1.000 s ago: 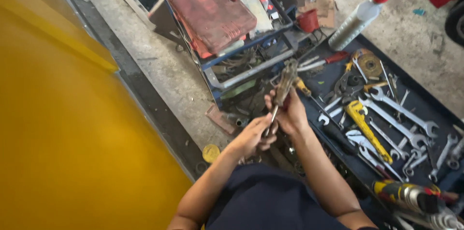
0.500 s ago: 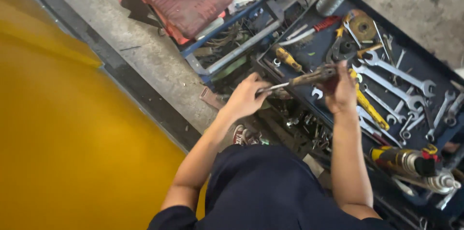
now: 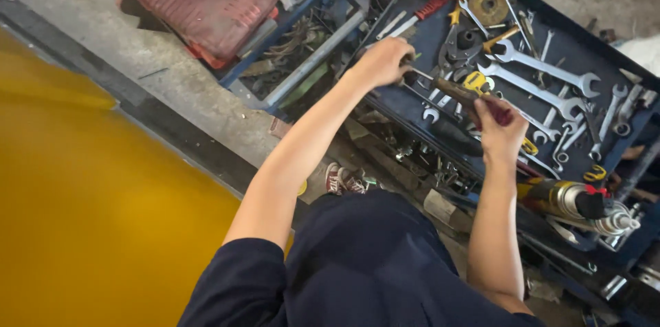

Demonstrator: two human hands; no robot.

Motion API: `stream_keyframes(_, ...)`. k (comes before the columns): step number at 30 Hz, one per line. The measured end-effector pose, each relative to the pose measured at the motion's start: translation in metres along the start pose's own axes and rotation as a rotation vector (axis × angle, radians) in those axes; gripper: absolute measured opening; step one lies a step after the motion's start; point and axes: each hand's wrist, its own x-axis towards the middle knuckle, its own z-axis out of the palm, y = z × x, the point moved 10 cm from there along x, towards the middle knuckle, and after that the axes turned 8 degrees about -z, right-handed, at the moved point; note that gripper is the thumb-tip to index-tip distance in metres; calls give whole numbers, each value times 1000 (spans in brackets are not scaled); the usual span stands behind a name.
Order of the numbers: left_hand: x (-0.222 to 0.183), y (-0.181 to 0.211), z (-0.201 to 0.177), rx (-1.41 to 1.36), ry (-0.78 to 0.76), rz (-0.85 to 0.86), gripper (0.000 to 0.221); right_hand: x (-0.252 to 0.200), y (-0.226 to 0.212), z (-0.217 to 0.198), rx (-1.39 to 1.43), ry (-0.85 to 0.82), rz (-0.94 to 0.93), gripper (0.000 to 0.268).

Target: Cleaning and inspecting car suspension components using tools and a rag.

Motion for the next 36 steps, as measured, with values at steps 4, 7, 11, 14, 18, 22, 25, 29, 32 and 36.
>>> stream_keyframes(4, 3, 0, -19, -21, 146, 0, 31, -6, -3, -3, -44, -1, -7, 15)
stream_keyframes(7, 7, -20, -33, 108, 300, -85, 31, -8, -10, 2, -33, -16, 11, 14)
stream_keyframes(11, 27, -67, -5, 360, 289, -250, 19, -8, -19, 7, -92, -58, 8, 13)
stream_keyframes(14, 37, -59, -7, 469, 231, -357, 14, -4, -23, 11, -184, -88, -12, 13)
stream_keyframes(18, 36, -52, -9, 535, 232, -429, 16, 3, -28, 15, -212, -103, -21, 14)
stream_keyframes(22, 32, -45, -13, 532, 242, -449, 14, 6, -31, 17, -216, -92, 2, 18)
stream_keyframes(25, 33, -60, -5, 467, 273, -441, 13, 9, -28, 16, -209, -106, -26, 20)
stream_keyframes(29, 29, -67, -11, 380, 356, -379, 12, 9, -29, 22, -179, -128, -37, 21)
stream_keyframes(32, 20, -61, -20, 388, 358, -386, 14, 11, -26, 23, -160, -131, -14, 21)
stream_keyframes(36, 23, -66, -15, 465, 334, -432, 13, 10, -30, 30, -161, -147, -11, 21)
